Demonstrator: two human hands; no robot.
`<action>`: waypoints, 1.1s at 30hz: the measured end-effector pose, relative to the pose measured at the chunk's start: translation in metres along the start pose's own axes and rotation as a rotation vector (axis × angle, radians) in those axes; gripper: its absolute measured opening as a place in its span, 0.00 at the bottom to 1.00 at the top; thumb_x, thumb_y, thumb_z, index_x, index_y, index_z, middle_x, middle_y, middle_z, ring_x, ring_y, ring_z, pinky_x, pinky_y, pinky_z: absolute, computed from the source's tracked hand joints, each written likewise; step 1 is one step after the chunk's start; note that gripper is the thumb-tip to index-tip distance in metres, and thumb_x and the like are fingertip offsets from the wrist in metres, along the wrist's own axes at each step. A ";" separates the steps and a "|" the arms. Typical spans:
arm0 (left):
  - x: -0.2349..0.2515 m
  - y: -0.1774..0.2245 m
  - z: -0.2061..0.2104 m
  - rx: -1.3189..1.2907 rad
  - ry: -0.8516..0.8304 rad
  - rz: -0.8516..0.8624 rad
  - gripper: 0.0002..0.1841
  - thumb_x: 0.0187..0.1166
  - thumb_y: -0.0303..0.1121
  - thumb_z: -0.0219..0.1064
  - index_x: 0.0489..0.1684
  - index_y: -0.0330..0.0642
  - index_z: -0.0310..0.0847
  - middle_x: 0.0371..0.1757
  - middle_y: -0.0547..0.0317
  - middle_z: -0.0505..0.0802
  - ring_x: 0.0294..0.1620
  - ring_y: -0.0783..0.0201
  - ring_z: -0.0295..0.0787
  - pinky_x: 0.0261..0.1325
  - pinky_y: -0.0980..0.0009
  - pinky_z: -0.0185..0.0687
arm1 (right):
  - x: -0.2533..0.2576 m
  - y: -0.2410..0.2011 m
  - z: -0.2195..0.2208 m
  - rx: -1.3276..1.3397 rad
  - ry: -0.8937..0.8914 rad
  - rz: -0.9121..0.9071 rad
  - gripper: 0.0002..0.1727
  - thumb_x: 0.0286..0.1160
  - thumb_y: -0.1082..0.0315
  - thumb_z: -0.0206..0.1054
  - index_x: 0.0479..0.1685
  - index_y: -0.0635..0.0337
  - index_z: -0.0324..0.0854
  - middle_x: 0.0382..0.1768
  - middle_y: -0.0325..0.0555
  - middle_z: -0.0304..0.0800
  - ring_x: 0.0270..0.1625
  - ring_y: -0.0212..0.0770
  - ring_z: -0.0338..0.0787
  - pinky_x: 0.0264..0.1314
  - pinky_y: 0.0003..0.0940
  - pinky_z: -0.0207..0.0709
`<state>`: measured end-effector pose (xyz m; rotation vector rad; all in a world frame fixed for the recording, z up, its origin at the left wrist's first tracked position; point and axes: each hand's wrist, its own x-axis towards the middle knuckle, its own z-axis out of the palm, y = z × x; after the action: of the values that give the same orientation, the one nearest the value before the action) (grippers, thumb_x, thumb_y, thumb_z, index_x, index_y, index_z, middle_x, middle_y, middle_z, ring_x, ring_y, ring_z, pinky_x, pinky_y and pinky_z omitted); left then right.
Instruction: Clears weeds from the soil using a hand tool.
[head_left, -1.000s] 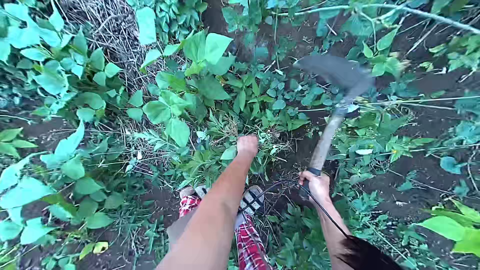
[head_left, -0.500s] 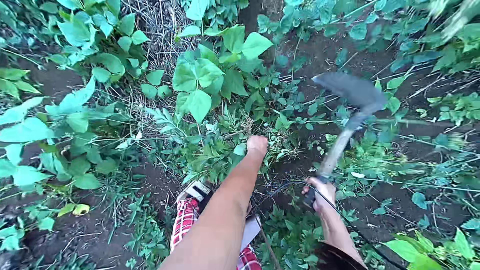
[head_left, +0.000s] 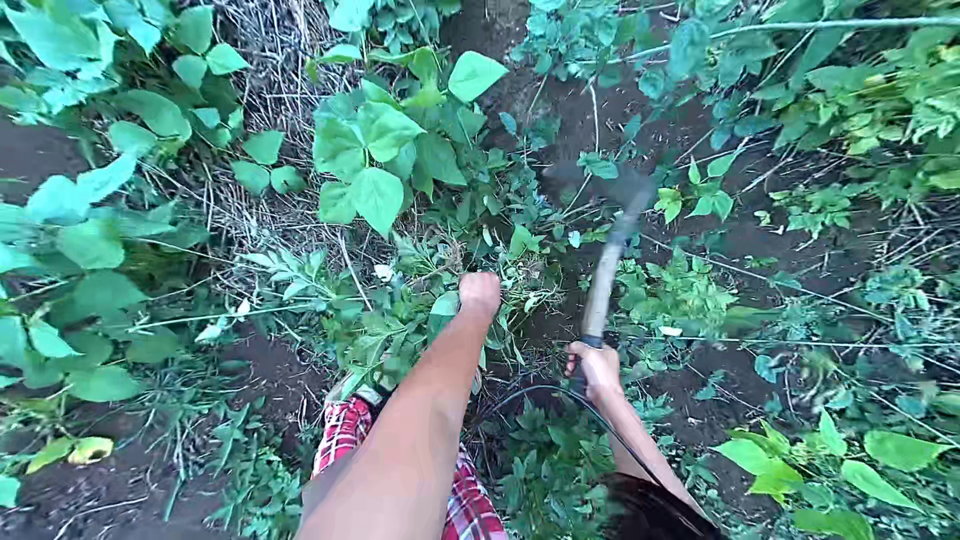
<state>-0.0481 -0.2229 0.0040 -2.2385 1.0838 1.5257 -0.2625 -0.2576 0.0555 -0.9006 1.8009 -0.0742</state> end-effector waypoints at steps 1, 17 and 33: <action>0.001 0.001 0.001 -0.001 -0.012 -0.003 0.18 0.79 0.29 0.68 0.66 0.32 0.82 0.63 0.32 0.89 0.67 0.33 0.86 0.65 0.36 0.80 | 0.004 -0.024 -0.004 0.102 0.067 -0.142 0.03 0.73 0.79 0.64 0.36 0.67 0.74 0.13 0.42 0.78 0.12 0.35 0.79 0.17 0.31 0.81; -0.059 -0.088 0.074 -0.071 -0.169 -0.032 0.22 0.81 0.27 0.63 0.74 0.33 0.75 0.66 0.32 0.88 0.68 0.33 0.85 0.66 0.35 0.77 | -0.046 0.067 -0.014 -0.152 0.016 0.124 0.07 0.75 0.78 0.65 0.47 0.69 0.75 0.18 0.44 0.79 0.13 0.36 0.79 0.16 0.32 0.80; -0.154 -0.147 0.052 0.092 -0.307 0.078 0.21 0.79 0.29 0.66 0.69 0.30 0.77 0.64 0.31 0.88 0.68 0.32 0.84 0.67 0.34 0.76 | -0.135 0.080 0.025 -0.613 -0.257 0.478 0.06 0.77 0.72 0.66 0.34 0.62 0.75 0.15 0.40 0.75 0.12 0.35 0.75 0.16 0.33 0.77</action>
<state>-0.0142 -0.0219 0.0845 -1.8444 1.1304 1.7407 -0.2654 -0.1096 0.1148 -0.8155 1.7665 0.8981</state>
